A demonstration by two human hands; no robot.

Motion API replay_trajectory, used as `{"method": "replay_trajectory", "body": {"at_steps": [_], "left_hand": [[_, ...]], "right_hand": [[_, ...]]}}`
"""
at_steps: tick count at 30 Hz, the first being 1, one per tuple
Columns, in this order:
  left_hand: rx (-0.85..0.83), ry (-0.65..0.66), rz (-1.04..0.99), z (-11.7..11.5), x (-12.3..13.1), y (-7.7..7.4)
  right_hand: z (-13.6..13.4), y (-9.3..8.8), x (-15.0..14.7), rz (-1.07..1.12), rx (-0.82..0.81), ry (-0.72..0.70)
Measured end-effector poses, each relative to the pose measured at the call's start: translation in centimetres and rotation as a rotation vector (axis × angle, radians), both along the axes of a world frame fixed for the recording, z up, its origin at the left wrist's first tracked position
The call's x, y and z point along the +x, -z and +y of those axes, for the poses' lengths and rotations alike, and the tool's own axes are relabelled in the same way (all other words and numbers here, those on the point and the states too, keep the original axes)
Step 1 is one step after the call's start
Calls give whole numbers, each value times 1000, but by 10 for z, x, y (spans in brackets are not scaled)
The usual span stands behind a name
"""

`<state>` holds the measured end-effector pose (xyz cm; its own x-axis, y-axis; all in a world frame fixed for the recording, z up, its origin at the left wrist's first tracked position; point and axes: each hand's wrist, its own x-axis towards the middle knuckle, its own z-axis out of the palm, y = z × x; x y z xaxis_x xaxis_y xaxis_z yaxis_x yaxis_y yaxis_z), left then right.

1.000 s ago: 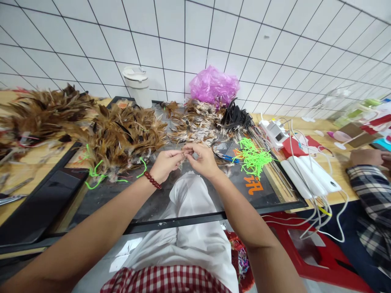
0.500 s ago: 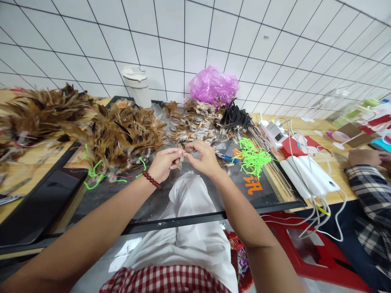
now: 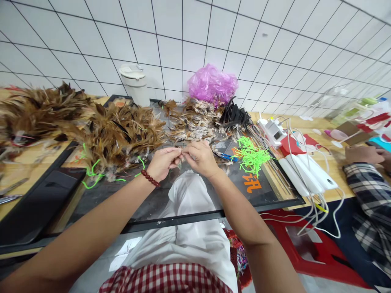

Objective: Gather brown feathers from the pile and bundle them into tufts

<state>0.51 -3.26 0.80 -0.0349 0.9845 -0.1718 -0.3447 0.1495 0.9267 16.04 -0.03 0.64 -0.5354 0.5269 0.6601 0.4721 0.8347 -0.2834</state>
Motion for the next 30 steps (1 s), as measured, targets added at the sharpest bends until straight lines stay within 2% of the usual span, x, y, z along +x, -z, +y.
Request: {"method": "replay_trajectory", "body": {"at_steps": [4, 7, 20, 30], "left_hand": [[17, -15, -14, 0, 0, 1], [10, -33, -52, 0, 0, 1], [0, -55, -139, 4, -2, 2], [22, 19, -176, 5, -6, 2]], "right_hand": [[-2, -2, -3, 77, -138, 6], [-1, -1, -4, 102, -172, 9], [-1, 1, -5, 100, -202, -50], [2, 4, -5, 203, -155, -102]]}}
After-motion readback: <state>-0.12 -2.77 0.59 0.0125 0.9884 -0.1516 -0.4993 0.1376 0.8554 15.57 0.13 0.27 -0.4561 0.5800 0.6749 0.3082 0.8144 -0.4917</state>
